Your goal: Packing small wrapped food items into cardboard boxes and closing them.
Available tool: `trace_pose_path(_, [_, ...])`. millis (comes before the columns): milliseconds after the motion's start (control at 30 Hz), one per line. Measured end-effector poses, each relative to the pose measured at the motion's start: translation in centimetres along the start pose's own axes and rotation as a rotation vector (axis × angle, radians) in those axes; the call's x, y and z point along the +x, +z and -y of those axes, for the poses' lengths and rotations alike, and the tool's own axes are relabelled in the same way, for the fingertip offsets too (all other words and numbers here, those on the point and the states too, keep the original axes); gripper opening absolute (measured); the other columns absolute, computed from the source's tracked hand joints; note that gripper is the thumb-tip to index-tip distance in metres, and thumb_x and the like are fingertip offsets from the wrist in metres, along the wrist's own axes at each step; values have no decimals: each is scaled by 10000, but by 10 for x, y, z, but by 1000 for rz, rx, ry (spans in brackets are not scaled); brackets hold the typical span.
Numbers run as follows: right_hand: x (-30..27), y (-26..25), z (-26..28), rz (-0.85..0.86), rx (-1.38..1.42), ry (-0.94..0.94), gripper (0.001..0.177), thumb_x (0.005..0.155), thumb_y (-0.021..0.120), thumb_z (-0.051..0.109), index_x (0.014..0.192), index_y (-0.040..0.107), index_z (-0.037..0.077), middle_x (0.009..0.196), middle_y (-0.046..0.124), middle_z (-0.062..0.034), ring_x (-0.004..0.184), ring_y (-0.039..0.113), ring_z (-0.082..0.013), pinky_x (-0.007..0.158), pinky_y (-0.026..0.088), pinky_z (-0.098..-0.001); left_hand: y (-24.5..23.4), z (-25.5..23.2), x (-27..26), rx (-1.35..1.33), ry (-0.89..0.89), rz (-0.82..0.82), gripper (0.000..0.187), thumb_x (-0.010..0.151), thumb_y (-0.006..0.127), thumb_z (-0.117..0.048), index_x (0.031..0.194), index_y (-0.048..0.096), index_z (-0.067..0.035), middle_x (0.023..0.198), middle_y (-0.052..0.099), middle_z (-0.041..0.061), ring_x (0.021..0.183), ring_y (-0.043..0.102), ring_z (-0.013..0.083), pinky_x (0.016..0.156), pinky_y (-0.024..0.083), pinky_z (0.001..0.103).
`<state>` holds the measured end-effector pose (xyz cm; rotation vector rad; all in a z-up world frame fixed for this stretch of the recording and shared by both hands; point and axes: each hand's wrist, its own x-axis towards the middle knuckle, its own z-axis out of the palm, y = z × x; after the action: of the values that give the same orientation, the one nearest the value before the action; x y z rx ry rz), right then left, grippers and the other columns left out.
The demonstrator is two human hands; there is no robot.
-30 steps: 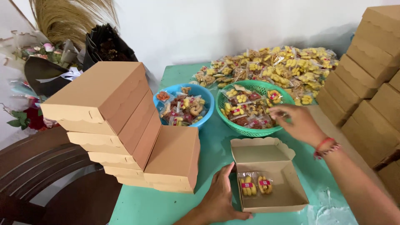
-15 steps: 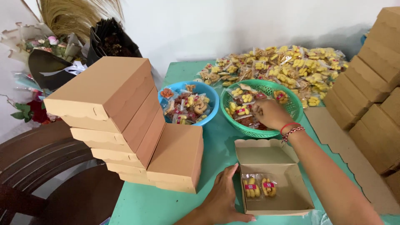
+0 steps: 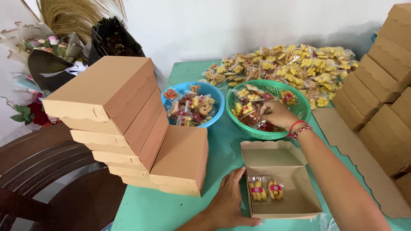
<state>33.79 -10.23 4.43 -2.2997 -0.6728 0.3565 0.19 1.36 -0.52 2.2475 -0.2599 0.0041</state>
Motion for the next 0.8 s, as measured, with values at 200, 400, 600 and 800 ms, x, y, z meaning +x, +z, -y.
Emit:
trace_pose_path(200, [-13,-29,-10,-133,-16,-37,184,903,778,244,1041,829,133,1041,805,-61,875,748,-248,802,620,-398,-3,-5,-2,8,-42,14,1343,632,768,-633,1590,55,-20,1618,181,187,1514,173,390,1241,174,512])
trace_pose_path(400, [-51,-52,4,-257,24,-45,97,879,823,234,959,861,195,954,812,-47,690,649,-190,662,543,-351,5,8,1,17,78,-49,1354,645,721,-702,1584,55,11,1601,206,218,1509,208,406,1234,168,516])
trace_pose_path(600, [-67,-48,-16,-625,-238,-408,57,920,864,217,920,851,272,689,713,33,550,515,-109,481,404,-274,4,4,1,30,71,-66,1358,625,766,-675,1582,85,6,1587,247,199,1503,253,380,1233,181,517])
trace_pose_path(800, [-92,-49,-2,-681,-18,-497,69,1006,779,94,1016,840,125,759,752,1,695,718,-69,606,540,-210,1,-1,0,2,14,-26,1381,623,782,-656,1597,41,-16,1631,188,189,1523,191,386,1237,162,517])
